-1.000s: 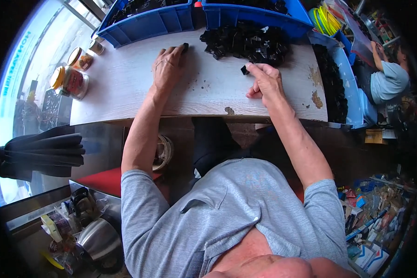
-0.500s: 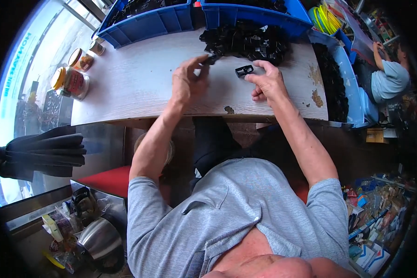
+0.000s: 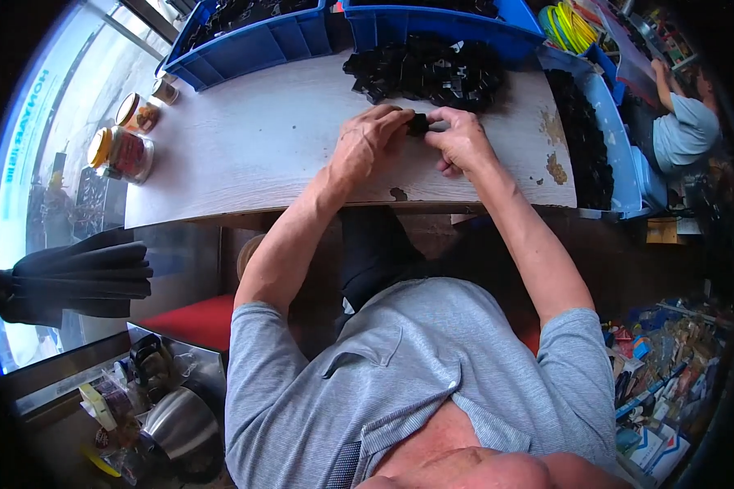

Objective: Assembling small black plastic components by snapping pieces together at a workbench.

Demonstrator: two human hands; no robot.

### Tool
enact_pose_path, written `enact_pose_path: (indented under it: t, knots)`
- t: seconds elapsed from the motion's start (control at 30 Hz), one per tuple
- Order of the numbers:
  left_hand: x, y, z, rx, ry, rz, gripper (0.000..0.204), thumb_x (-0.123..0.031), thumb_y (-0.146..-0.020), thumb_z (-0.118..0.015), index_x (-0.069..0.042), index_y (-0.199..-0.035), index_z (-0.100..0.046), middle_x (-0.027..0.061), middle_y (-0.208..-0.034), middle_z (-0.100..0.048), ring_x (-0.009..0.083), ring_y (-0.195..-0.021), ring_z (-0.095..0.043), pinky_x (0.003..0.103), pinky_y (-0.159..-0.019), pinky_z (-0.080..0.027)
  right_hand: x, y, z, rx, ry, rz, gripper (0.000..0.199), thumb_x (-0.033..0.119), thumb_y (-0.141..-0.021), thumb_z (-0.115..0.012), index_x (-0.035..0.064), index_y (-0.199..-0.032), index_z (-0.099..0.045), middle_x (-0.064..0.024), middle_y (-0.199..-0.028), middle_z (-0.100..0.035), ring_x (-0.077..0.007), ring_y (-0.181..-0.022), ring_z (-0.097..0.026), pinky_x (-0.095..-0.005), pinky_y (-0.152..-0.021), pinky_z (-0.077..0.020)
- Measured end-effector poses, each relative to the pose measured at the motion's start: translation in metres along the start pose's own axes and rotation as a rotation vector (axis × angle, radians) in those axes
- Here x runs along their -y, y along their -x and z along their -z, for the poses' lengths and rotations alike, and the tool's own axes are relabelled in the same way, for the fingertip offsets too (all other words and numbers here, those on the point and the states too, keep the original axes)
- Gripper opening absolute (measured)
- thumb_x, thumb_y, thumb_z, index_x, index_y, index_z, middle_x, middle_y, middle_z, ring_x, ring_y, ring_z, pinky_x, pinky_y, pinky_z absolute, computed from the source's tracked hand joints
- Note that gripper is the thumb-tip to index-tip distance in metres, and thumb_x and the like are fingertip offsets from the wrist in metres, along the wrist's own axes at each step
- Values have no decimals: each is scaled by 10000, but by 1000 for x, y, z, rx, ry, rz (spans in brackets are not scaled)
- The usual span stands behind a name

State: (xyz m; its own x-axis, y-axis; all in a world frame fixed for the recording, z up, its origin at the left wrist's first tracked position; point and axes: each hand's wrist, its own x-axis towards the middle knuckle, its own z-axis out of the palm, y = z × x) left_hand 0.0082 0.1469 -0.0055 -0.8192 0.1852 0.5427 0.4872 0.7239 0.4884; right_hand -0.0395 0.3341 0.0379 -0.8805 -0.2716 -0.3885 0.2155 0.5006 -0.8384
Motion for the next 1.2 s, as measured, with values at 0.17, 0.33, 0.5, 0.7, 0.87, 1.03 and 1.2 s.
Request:
enact_pose_path:
  t: [0.17, 0.33, 0.5, 0.7, 0.87, 1.03, 1.2]
  knots:
    - [-3, 4, 6, -3, 60, 31, 294, 2, -871, -673, -46, -1160, -691, 161, -1079, -700, 359, -916, -703, 391, -750, -580, -1, 2, 0, 20, 14, 46, 386, 90, -845, -685, 77, -1230, -653, -98, -770, -679, -136, -474, -614, -293, -411, -516]
    - [-3, 6, 8, -8, 143, 120, 305, 28, -861, -675, -45, -1157, -690, 159, -1101, -696, 346, -912, -708, 377, -732, -583, -2, 5, -1, 13, 34, 65, 379, 107, -831, -700, 77, -1207, -670, -97, -769, -687, -137, -474, -614, -292, -412, -521]
    - [-1, 7, 7, 43, 50, -6, 347, 51, -830, -662, -54, -1160, -693, 150, -1112, -700, 348, -922, -701, 394, -793, -583, -3, 4, -1, 18, 48, 51, 391, 111, -838, -696, 75, -1225, -658, -91, -760, -683, -140, -476, -615, -301, -415, -522]
    - [-23, 1, 18, 167, -139, -91, 382, -51, -854, -656, -60, -1236, -652, 141, -1232, -656, 350, -1133, -620, 423, -937, -530, -8, 0, 8, 57, 14, 65, 425, 112, -835, -692, 87, -1256, -642, -99, -716, -674, -161, -463, -619, -315, -400, -507]
    - [-25, 17, 17, 161, -280, -107, 419, -127, -864, -628, -96, -1281, -618, 99, -1282, -633, 308, -1146, -599, 475, -910, -494, -4, -2, 0, 102, 49, 146, 399, 123, -821, -720, 75, -1214, -670, -95, -691, -659, -138, -446, -596, -290, -377, -484]
    - [-24, 20, 9, 108, -251, -39, 457, -166, -855, -697, -125, -1302, -612, 142, -1322, -608, 356, -1238, -547, 488, -983, -465, -9, 3, 8, 64, 72, 160, 401, 149, -781, -751, 53, -1166, -691, -112, -747, -712, -163, -483, -647, -321, -448, -563]
    - [-7, 11, 13, -199, -355, 175, 663, -348, -865, -747, -103, -1427, -496, 244, -1479, -444, 474, -1378, -381, 533, -1115, -346, -21, 18, 31, 109, -128, 92, 427, 181, -786, -802, 27, -1155, -652, -78, -647, -635, -137, -463, -601, -284, -437, -523]
